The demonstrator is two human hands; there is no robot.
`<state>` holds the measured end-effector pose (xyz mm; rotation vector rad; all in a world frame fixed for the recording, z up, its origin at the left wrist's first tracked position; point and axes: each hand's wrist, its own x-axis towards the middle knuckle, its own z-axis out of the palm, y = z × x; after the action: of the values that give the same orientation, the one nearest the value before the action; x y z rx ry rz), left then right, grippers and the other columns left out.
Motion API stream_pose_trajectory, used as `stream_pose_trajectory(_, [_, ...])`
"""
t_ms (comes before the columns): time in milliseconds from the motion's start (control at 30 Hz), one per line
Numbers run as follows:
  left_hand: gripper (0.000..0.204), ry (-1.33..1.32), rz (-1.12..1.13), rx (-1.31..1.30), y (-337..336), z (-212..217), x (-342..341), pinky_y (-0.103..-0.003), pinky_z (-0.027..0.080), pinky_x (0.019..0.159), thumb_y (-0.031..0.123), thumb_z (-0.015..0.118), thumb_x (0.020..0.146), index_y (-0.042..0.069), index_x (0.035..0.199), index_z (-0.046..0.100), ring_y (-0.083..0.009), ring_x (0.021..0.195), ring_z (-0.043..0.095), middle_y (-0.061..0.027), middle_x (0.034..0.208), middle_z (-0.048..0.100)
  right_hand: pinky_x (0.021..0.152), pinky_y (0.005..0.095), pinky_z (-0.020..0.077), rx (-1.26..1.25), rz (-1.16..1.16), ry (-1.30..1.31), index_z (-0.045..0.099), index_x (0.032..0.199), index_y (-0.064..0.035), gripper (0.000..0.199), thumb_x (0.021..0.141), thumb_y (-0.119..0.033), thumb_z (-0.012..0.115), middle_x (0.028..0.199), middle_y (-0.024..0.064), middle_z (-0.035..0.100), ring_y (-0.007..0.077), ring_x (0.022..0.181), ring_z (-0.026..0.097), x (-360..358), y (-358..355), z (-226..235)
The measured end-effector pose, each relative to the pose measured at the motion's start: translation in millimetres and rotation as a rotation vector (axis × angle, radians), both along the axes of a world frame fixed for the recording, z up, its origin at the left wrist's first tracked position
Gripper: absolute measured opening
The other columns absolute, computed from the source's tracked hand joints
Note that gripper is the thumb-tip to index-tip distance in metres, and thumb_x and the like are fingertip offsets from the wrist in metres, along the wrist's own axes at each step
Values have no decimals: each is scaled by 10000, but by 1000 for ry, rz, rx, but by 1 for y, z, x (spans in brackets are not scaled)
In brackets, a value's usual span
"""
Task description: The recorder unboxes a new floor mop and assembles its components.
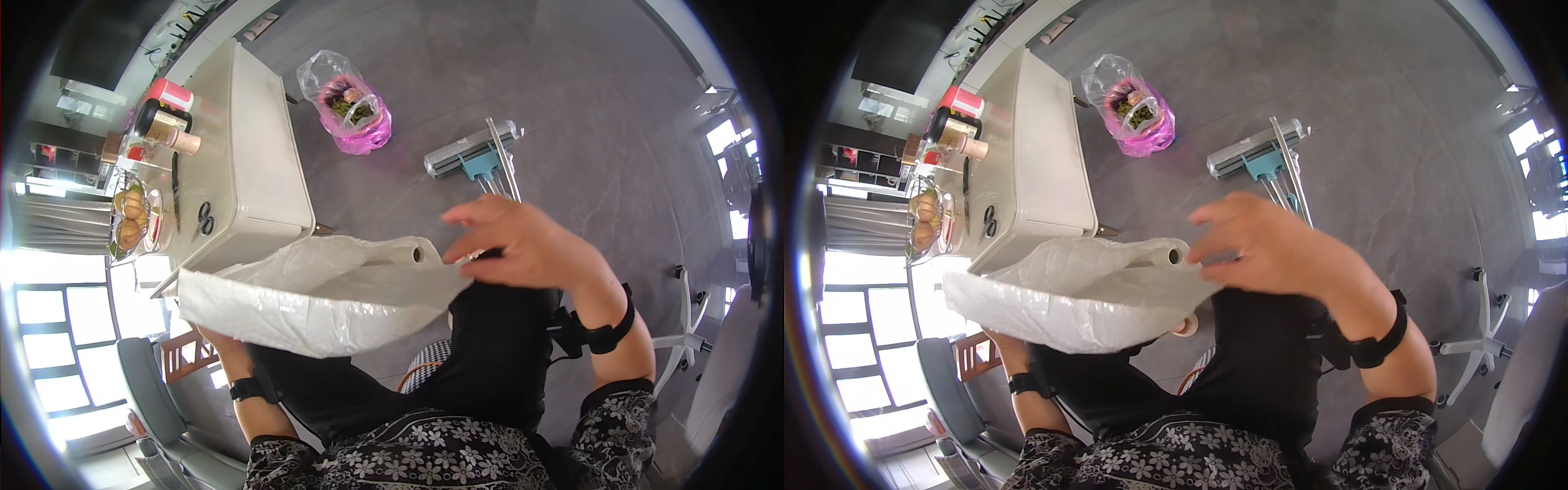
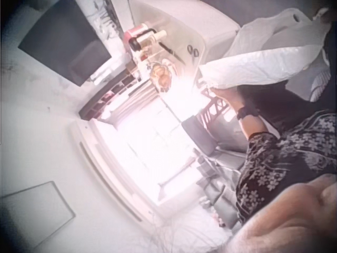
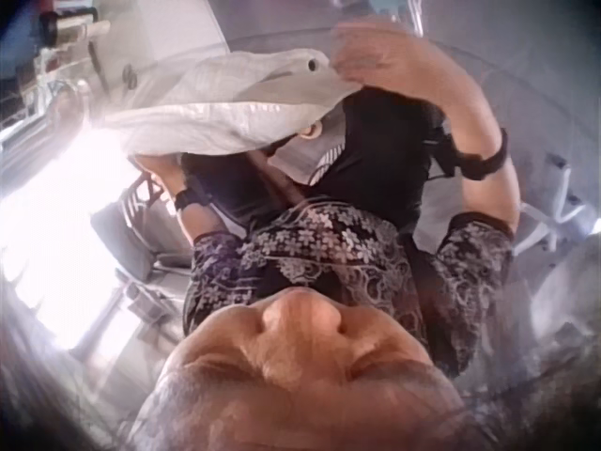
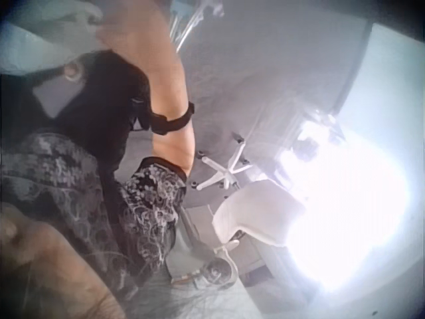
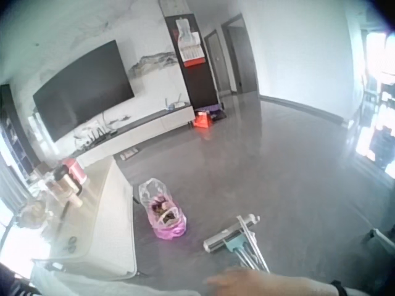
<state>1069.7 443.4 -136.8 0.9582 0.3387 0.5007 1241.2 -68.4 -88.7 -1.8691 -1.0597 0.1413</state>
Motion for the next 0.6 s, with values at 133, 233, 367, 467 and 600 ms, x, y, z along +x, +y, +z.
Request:
stream_pose_trajectory(133, [553,-70,-43,26,-2,-1,-31,-399,347,977,379,424,883,83,1335,305,-274,1182,405,-114,1333,373,704,319,475,-456,90,-300,604,911,-83,170,748,-132,599,955,112,559,242,786,574,-42,53,13])
stream_pose_trajectory(233, [564,-22,-36,36,-8,-6,-65,-398,344,978,381,433,878,85,1338,297,-272,1185,402,-112,1337,367,621,311,466,-623,125,-359,552,792,-57,86,729,-110,574,781,91,504,222,748,550,-63,76,26])
stream_pose_trajectory(367, [579,87,-35,57,-16,-14,-85,-398,341,980,385,446,871,89,1342,286,-271,1188,397,-110,1342,359,623,304,480,-495,113,-484,580,723,-31,88,661,-94,579,755,106,539,257,758,561,-76,87,34])
stream_pose_trajectory(467, [591,138,-33,78,-19,-14,-96,-397,338,981,388,455,866,91,1345,278,-270,1191,394,-109,1346,353,472,271,418,-414,90,-775,488,649,-41,130,621,-117,589,701,81,442,186,621,484,-84,93,49])
stream_pose_trajectory(600, [608,190,-34,102,-20,-15,-105,-396,335,982,391,468,859,94,1349,267,-269,1194,389,-107,1351,345,475,275,452,-169,97,-727,492,644,15,157,577,-67,608,833,192,514,199,614,513,-98,93,75])
